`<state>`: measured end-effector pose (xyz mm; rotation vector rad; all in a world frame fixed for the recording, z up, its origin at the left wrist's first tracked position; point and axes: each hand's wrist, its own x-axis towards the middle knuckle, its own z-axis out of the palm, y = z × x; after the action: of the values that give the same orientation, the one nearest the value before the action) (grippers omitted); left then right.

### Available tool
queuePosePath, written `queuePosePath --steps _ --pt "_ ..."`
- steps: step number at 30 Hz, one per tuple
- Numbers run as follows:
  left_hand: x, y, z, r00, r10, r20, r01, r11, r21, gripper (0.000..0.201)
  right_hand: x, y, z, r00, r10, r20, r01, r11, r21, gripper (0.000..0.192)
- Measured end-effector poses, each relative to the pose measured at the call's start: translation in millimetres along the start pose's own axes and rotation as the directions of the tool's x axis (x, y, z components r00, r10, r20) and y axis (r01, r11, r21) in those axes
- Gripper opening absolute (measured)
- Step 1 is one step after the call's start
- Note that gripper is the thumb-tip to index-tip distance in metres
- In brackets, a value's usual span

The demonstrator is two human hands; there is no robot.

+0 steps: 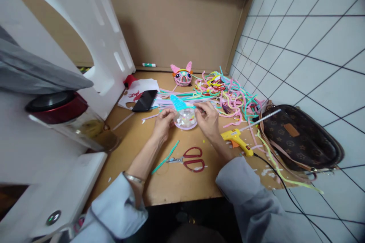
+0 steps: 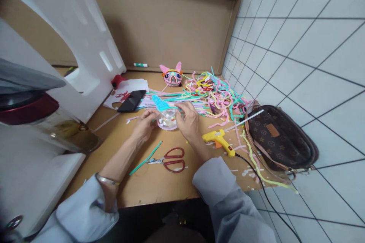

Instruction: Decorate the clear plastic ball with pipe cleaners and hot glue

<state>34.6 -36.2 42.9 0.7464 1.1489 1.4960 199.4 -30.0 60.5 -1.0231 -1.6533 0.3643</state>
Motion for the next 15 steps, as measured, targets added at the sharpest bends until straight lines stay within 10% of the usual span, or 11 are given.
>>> queuePosePath --steps 5,15 --pt "-4.2 -3.8 6.0 0.999 0.013 0.046 -0.011 0.999 -0.043 0.027 -7.8 -2.3 3.1 0.961 -0.213 0.178 0.259 0.918 -0.299 0.029" --pt "1.7 -8.1 2.0 0.991 -0.051 0.122 0.068 0.988 -0.138 0.033 -7.2 7.6 -1.5 0.940 -0.270 0.206 0.337 0.821 -0.461 0.028"
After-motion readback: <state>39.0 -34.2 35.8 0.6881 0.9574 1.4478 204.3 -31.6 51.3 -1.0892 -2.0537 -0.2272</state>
